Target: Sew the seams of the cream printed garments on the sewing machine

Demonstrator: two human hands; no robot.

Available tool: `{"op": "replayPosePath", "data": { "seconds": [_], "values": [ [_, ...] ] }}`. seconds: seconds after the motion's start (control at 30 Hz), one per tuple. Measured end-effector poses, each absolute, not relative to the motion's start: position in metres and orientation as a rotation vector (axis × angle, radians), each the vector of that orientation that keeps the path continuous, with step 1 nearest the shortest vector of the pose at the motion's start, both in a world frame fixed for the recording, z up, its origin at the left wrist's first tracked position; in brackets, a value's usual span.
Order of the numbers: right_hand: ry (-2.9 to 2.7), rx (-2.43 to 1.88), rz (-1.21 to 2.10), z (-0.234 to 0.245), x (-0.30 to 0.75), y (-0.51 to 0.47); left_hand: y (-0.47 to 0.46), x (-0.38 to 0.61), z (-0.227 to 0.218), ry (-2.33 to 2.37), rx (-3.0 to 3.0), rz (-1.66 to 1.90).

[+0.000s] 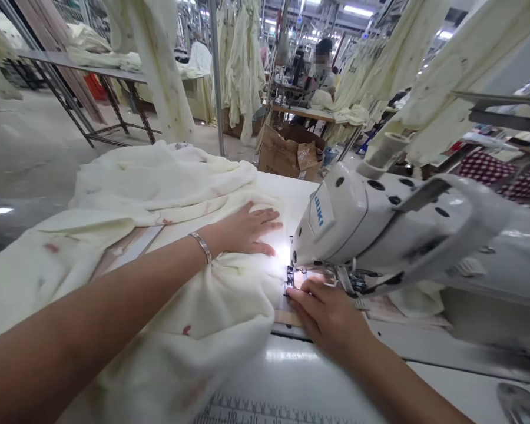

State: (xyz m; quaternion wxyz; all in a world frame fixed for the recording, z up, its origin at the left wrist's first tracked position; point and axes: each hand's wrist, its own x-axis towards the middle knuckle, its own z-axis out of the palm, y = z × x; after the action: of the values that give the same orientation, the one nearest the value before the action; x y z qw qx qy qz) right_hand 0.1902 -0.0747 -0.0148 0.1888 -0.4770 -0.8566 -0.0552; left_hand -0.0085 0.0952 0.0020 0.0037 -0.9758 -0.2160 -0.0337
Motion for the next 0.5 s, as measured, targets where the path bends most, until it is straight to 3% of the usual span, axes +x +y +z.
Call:
{"op": "replayPosePath", "data": {
  "seconds": [0.17, 0.27, 0.37, 0.5],
  "values": [
    [-2.396, -1.399, 0.073, 0.004, 0.177, -0.116, -0.005, -0.010, 0.013, -1.301, -2.850, 0.119],
    [-2.337, -1.469, 0.287, 0.007, 0.169, -0.146, -0.036, -0.009, 0.026, -1.297, -2.927, 0.183],
    [-2.230, -1.620, 0.388, 0.005, 0.159, -0.167, -0.016, -0.008, 0.042, -1.389, -2.958, 0.037],
    [-2.005, -1.989, 0.266, 0.001, 0.143, -0.176, 0.003, 0.005, 0.067, -1.341, -3.021, -0.189]
  ]
}}
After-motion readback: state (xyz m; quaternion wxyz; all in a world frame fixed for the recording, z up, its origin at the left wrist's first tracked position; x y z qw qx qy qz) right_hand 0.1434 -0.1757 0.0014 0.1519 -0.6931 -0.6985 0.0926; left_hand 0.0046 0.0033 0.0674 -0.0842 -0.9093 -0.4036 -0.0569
